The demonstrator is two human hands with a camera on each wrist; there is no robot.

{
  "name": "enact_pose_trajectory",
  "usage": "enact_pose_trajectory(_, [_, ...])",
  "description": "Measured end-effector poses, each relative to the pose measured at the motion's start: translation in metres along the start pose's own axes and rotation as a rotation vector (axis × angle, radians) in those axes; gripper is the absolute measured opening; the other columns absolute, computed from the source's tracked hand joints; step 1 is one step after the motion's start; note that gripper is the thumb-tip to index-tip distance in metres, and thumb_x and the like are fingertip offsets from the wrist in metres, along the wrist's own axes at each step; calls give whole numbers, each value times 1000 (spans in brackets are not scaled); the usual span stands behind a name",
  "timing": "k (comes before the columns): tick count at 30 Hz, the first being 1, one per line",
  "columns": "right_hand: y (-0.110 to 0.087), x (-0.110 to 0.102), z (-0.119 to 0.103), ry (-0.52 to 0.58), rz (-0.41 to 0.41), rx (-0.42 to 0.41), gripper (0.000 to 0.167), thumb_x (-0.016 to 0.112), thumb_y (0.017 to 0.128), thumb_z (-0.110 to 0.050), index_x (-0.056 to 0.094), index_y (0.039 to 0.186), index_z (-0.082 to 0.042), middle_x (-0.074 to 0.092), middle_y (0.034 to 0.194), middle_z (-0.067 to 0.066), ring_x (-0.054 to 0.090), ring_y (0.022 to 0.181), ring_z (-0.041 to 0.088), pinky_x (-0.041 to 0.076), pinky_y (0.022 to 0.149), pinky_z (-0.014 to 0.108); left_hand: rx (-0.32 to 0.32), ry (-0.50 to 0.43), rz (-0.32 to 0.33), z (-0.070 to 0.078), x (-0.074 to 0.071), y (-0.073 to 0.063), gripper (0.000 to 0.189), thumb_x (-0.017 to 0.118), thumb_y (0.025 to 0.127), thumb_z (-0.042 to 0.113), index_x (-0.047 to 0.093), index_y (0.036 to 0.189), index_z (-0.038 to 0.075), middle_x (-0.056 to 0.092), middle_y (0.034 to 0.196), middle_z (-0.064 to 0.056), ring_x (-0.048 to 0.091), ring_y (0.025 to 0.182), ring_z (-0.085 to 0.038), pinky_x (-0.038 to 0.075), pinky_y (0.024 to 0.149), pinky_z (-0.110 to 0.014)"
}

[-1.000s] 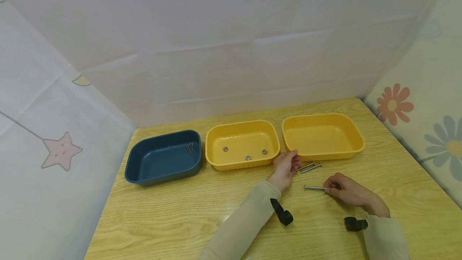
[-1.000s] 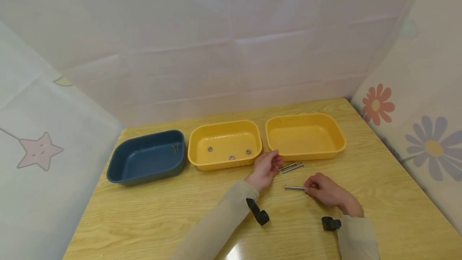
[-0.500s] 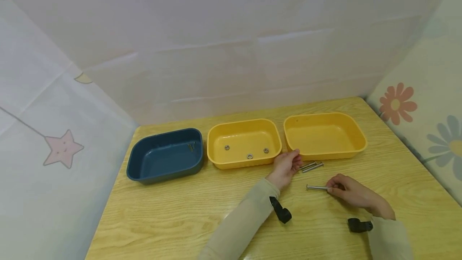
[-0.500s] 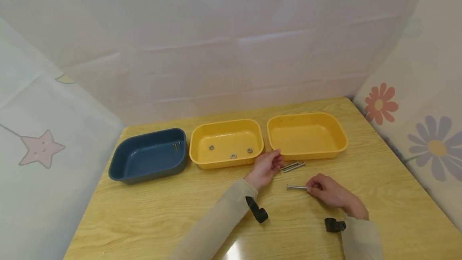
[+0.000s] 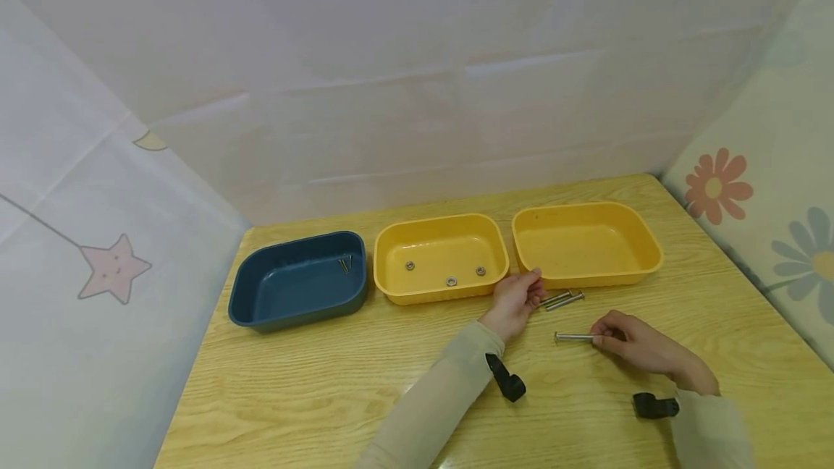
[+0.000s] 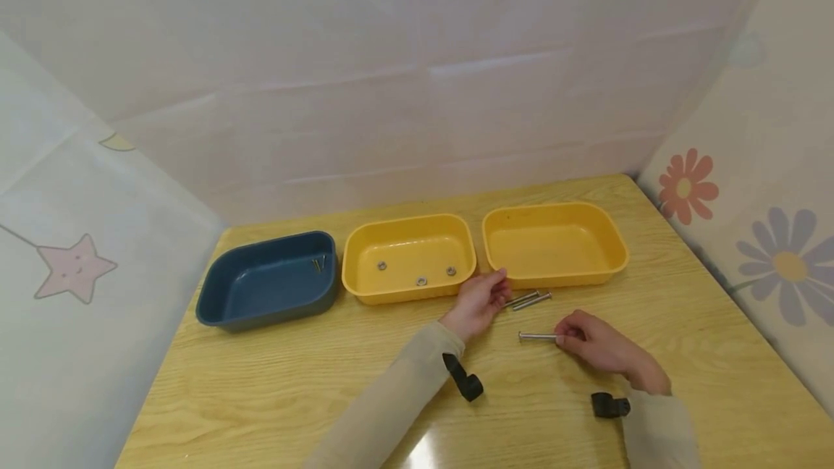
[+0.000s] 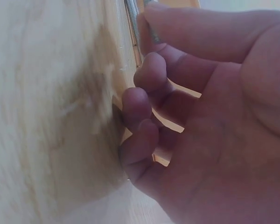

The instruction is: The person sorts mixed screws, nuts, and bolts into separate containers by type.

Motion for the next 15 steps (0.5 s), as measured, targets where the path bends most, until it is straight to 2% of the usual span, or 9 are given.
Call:
enact_pose_trajectory(9, [1,-3,-1,38,6,-35,13,53,99,-14,61,100,-3,58,87,3,47,76,-1,40,63,21,9,-17,16,1,0,-3,12,64,92,11,60,80,10,59,72,0,56,62,-8,42,57,-16])
enact_pose_trajectory(15, [0,-15,-12,3,110,-110,8,54,98,-9,61,100,-5,58,86,1,47,75,2,39,61,22,18,-13,17,2,0,-5,12,64,92,10,61,80,10,58,72,0,56,63,-9,42,57,-16])
Point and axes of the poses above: each hand's wrist, its own y-axis towards the middle knuckle, its own x-axis out of the palm, z = x × y, the point moved 10 cm from there along y, towards the middle knuckle
